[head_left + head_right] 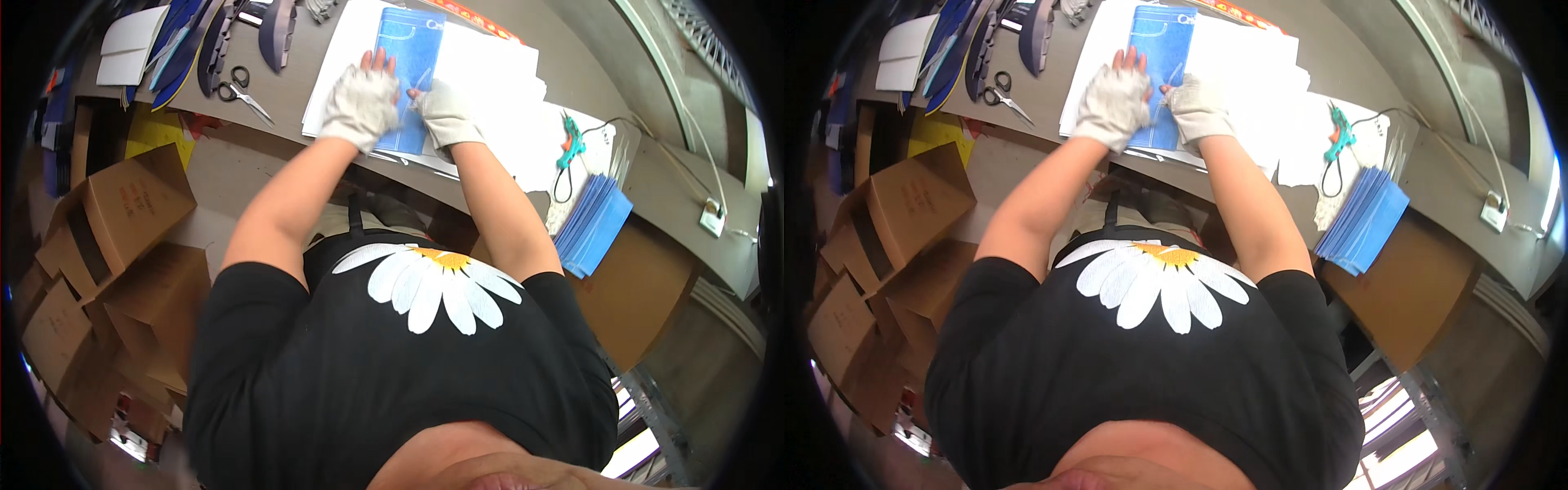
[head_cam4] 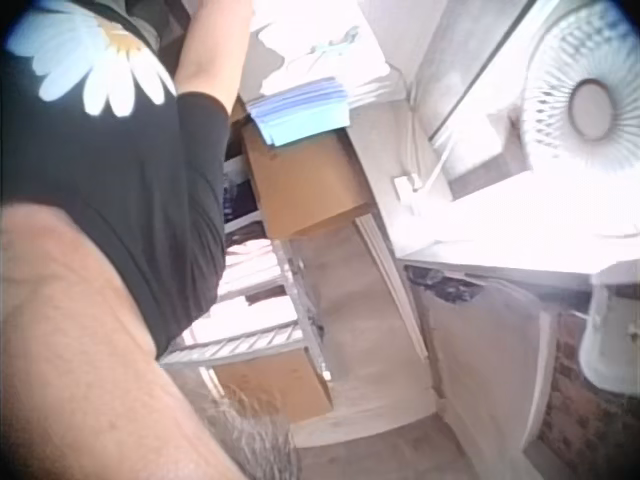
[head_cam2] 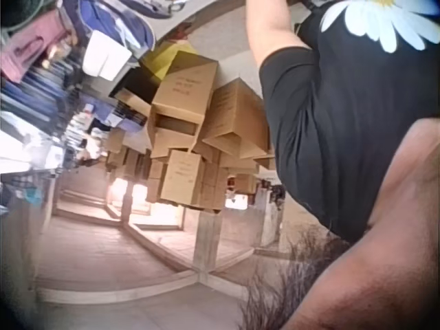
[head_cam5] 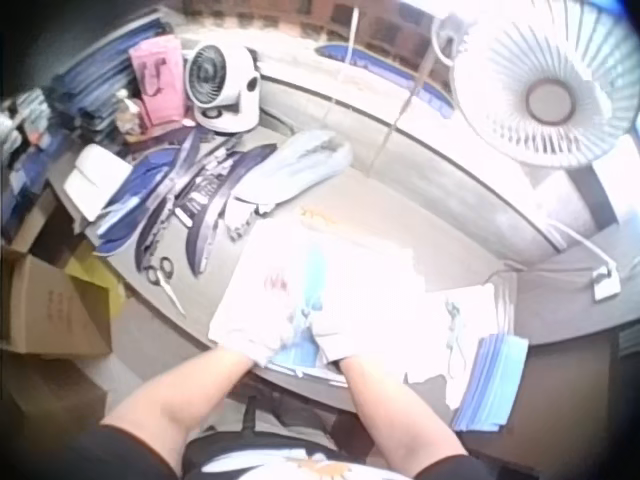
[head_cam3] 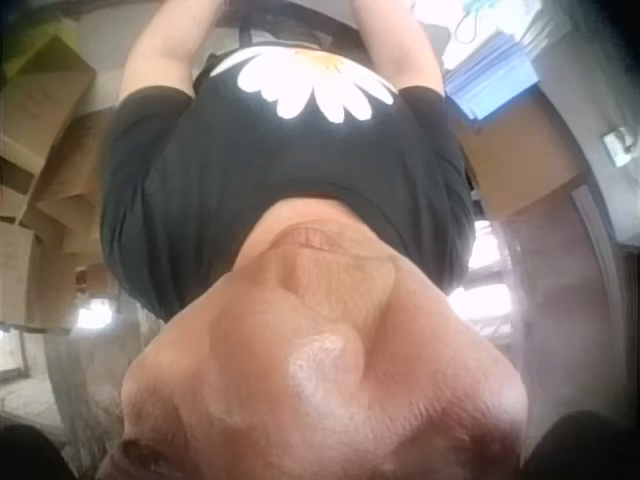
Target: The person places blue rectangular items into clear plastic sleeves one by one. They smooth the sleeves to remove air bubbles and stack the packaged items on the table. The person handles the items with gloved hands and organizes them into a neat pile.
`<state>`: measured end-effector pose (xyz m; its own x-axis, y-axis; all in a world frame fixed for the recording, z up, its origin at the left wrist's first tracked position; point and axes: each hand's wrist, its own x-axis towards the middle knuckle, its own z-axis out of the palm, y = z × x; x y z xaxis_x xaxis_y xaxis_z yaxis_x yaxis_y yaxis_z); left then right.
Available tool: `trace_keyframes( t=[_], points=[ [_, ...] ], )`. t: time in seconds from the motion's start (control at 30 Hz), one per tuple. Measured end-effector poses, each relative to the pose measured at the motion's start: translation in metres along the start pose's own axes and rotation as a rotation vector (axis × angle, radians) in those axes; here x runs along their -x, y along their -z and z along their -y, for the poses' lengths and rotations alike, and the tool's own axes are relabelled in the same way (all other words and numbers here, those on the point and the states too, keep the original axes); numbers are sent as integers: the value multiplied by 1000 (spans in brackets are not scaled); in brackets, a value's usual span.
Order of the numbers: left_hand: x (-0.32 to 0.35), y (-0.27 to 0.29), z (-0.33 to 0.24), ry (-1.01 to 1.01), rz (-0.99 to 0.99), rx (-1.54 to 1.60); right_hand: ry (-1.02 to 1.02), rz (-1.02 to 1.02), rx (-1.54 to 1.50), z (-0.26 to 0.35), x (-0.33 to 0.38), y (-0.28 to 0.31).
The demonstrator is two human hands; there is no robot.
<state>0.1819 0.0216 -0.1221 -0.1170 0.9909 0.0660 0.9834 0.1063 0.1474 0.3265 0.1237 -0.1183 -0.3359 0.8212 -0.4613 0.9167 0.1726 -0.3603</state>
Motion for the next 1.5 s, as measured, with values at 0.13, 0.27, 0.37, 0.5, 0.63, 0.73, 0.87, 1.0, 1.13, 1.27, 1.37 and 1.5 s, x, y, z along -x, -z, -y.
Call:
trace_keyframes(
  t=[0.13, 0.27, 0.37, 0.5, 0.63, 0.73, 0.87, 1.0, 1.13, 1.27, 1.37, 1.5],
  points=[
    [42, 14, -13, 33, 101, 84, -2, 56, -249, -1, 2, 2],
    [49, 3, -14, 54, 83, 120, 23, 48, -234, -1, 2, 5],
    [39, 0, -12, 97, 122, 117, 34, 23, -158, 12, 15, 16],
    [2, 2, -6, 138, 49, 78, 57, -40, -103, 5, 12, 8],
    [-42, -10, 5, 217, -34, 40, 61, -26, -229, -10, 3, -10],
    [-76, -28, 13, 317, -93, -31, 100, -98, -184, -10, 6, -13],
    [-103, -40, 32, 306, -144, -281, 133, -121, 60, 14, 27, 28],
    [-114, -48, 45, 266, -272, -78, 538, -347, 355, 27, 50, 29],
    [-129, -38, 48, 201, -390, -115, 725, -178, 433, 19, 45, 0],
    [-151, 2, 49, 187, -261, 27, 714, -127, 382, 20, 47, 7],
    [-171, 2, 59, 228, -131, 64, 705, -94, 398, 23, 47, 8],
    [-177, 6, 57, 228, -159, 69, 705, -91, 393, 22, 48, 9]
  ],
)
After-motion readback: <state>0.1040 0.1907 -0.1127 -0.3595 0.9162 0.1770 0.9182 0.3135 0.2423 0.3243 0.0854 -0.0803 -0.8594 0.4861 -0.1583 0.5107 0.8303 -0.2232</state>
